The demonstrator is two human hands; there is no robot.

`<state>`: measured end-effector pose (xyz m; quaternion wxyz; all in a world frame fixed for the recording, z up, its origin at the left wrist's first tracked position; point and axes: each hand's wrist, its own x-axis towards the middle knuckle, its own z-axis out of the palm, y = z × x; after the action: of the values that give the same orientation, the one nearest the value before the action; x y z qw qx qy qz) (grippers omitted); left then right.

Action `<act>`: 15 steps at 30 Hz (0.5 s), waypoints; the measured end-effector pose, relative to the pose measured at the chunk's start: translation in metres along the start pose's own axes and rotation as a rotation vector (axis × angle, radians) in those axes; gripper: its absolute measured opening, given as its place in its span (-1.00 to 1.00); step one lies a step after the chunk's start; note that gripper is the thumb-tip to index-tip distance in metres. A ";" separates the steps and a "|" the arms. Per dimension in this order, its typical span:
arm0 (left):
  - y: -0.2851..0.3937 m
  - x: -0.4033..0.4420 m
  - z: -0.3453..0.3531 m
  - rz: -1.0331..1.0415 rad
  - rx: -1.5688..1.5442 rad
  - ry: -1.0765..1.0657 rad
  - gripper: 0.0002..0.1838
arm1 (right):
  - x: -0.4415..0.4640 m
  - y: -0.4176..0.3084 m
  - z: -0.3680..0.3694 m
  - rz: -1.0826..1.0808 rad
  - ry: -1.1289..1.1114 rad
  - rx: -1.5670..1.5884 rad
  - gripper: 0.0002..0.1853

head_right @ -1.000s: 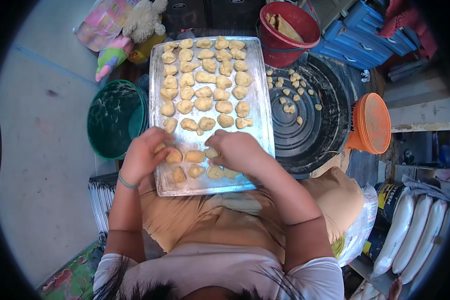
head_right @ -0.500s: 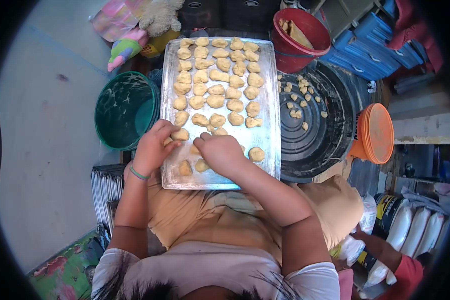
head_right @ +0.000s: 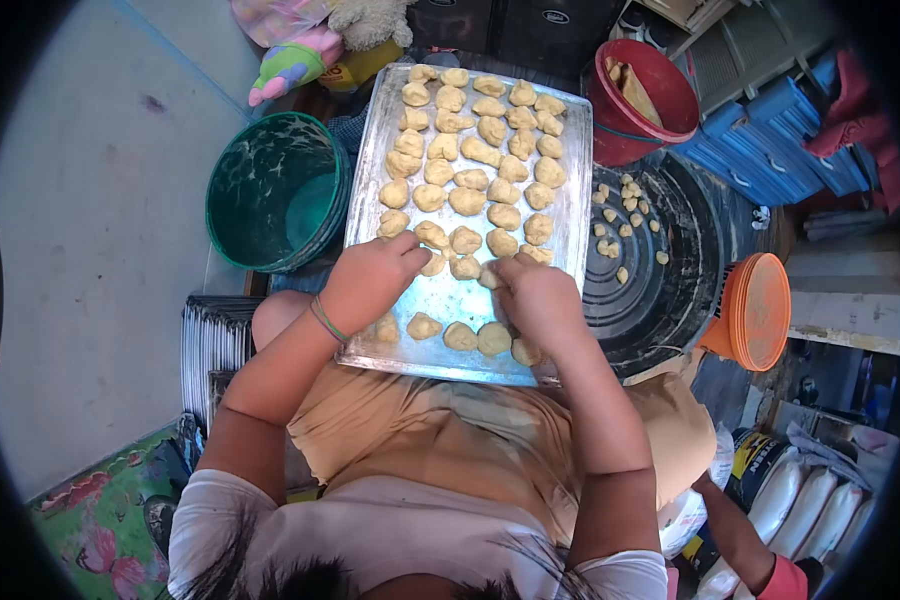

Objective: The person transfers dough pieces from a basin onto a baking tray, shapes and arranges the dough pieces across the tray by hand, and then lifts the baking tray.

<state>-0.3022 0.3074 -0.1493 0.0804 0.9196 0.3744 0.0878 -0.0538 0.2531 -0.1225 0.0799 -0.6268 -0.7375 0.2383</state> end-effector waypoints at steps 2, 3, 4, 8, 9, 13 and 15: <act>0.004 -0.003 -0.003 -0.011 -0.033 0.052 -0.81 | -0.001 0.004 -0.004 0.027 0.114 0.031 -0.65; 0.006 -0.002 -0.005 -0.015 -0.051 0.080 -0.82 | -0.003 0.006 -0.010 0.042 0.117 0.066 -0.63; 0.008 -0.001 -0.006 0.006 -0.072 0.069 -0.82 | -0.008 0.008 -0.017 0.059 0.119 0.100 -0.61; 0.022 0.009 -0.006 0.083 -0.145 -0.029 -0.81 | -0.031 0.019 -0.028 0.090 -0.129 0.019 -0.62; 0.023 0.013 -0.008 0.099 -0.152 -0.057 -0.80 | -0.032 0.023 -0.025 0.084 -0.209 -0.018 -0.64; 0.021 0.015 -0.030 0.025 -0.263 -0.016 -0.76 | -0.023 0.040 -0.010 0.072 0.096 0.076 -0.68; 0.012 -0.001 -0.045 -0.029 -0.348 -0.019 -0.74 | -0.023 0.040 -0.014 0.127 0.172 0.119 -0.68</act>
<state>-0.3051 0.3017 -0.1032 0.2433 0.8871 0.3659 0.1413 -0.0076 0.2390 -0.1239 0.1647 -0.6846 -0.6712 0.2318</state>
